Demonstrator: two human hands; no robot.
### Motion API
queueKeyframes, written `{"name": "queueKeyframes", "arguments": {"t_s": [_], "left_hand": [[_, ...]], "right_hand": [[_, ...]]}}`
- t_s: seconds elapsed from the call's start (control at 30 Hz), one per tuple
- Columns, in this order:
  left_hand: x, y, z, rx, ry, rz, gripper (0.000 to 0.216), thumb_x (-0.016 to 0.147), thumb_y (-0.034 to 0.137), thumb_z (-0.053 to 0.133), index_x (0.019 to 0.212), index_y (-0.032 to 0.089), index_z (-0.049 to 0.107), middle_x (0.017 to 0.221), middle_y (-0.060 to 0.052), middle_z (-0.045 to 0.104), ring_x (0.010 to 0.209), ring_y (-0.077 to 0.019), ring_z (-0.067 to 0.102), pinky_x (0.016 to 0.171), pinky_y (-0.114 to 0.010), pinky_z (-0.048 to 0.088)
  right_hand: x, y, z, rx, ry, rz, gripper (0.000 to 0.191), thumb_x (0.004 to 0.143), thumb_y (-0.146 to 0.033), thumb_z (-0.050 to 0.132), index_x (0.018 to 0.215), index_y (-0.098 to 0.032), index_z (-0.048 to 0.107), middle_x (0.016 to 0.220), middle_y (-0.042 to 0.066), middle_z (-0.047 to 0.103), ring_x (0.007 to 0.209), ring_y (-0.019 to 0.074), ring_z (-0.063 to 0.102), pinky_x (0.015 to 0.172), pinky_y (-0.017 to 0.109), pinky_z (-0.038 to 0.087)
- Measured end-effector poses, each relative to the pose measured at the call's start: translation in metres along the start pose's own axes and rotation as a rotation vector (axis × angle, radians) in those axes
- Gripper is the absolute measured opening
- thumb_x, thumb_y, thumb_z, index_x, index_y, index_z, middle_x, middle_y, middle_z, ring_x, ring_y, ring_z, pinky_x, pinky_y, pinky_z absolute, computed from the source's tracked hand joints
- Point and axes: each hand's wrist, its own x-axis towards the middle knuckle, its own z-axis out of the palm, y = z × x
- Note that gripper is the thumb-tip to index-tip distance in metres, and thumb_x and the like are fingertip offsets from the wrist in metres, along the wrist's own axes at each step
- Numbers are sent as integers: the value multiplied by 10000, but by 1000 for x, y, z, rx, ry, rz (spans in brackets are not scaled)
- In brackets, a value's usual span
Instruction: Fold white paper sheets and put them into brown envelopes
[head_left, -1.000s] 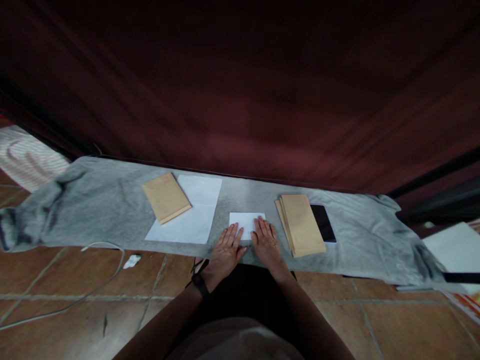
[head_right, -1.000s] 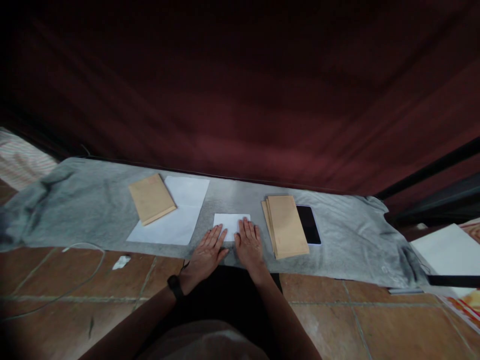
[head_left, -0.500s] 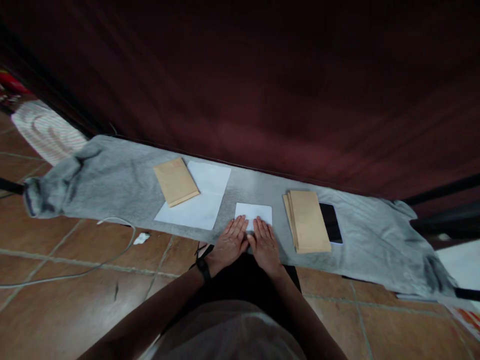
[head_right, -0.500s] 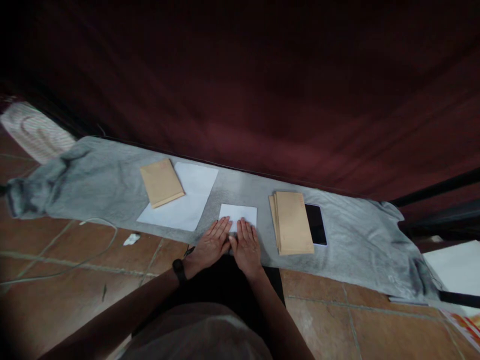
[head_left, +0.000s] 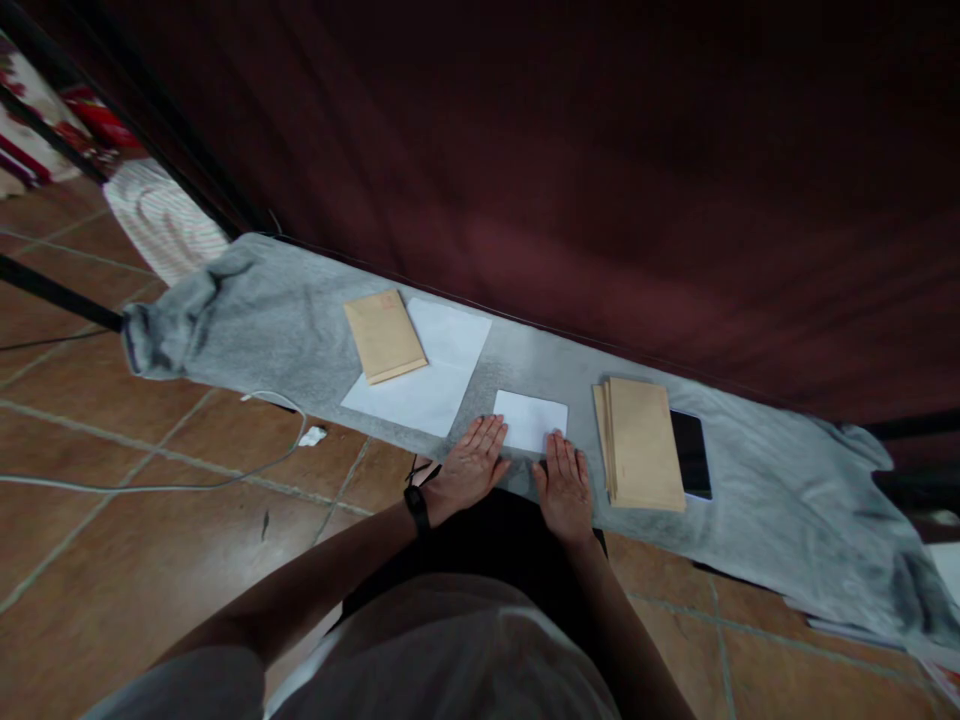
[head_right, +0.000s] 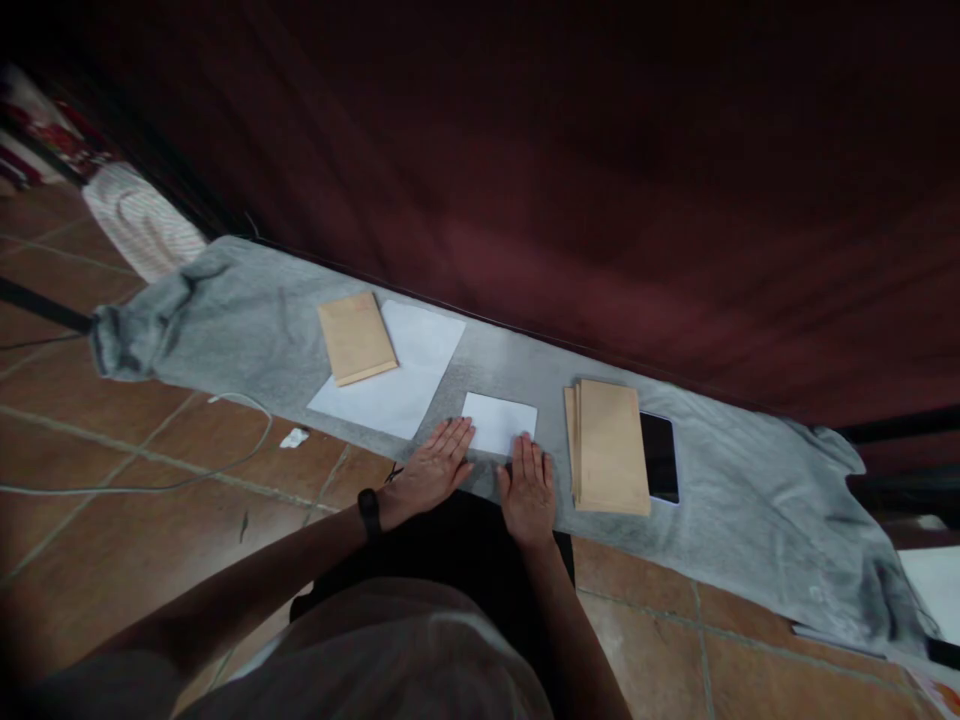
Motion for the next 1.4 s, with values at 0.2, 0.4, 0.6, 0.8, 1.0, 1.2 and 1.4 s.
{"name": "queueKeyframes", "arguments": {"t_s": [0.2,0.4,0.6,0.8,1.0,1.2,1.4], "left_hand": [[24,25,16,-65,40,55,582,1045,326,288,1574,85,267,1625,-159,320,1531,-237,245,1259,-481,231],[47,36,31,-66,41,31,648,1046,460,316,1539,39,333,1601,-198,357,1532,-268,240,1251,-476,242],[47,12,26,-22,94,-81,640,1030,417,362,1541,33,329,1598,-211,358,1531,-293,238,1245,-492,251],[45,5,22,6,94,-122,608,1017,361,363,1518,16,370,1593,-216,367,1526,-300,253,1248,-491,246],[44,5,18,18,84,-89,593,987,275,364,1523,21,365,1593,-209,371,1523,-296,266,1244,-505,250],[45,3,17,34,76,-105,563,989,278,357,1491,31,428,1576,-194,411,1514,-286,293,1240,-482,264],[45,4,21,-5,114,-115,568,989,290,380,1497,38,425,1576,-192,409,1516,-280,291,1240,-480,263]], "right_hand": [[1,-3,-2,-28,-13,7,594,1072,-329,311,1610,-117,175,1616,138,340,1482,268,353,1223,483,235],[2,-4,0,-29,11,3,577,1063,-246,298,1606,-105,167,1609,140,352,1495,255,332,1223,486,242],[2,-4,-1,-12,25,21,560,1072,-335,346,1581,-106,294,1588,137,392,1471,266,378,1226,486,244],[16,-5,-5,36,-5,47,540,1077,-355,315,1574,-144,331,1574,118,425,1466,255,392,1233,498,249],[59,-19,-2,83,-108,-29,502,1071,-289,309,1523,-105,424,1581,125,419,1482,235,364,1234,464,259],[66,-21,9,95,-73,2,500,1063,-307,358,1526,-130,419,1597,132,388,1488,253,352,1213,500,280],[53,1,8,23,-32,109,532,1060,-331,391,1547,-118,379,1601,141,376,1476,273,368,1210,491,270]]}}
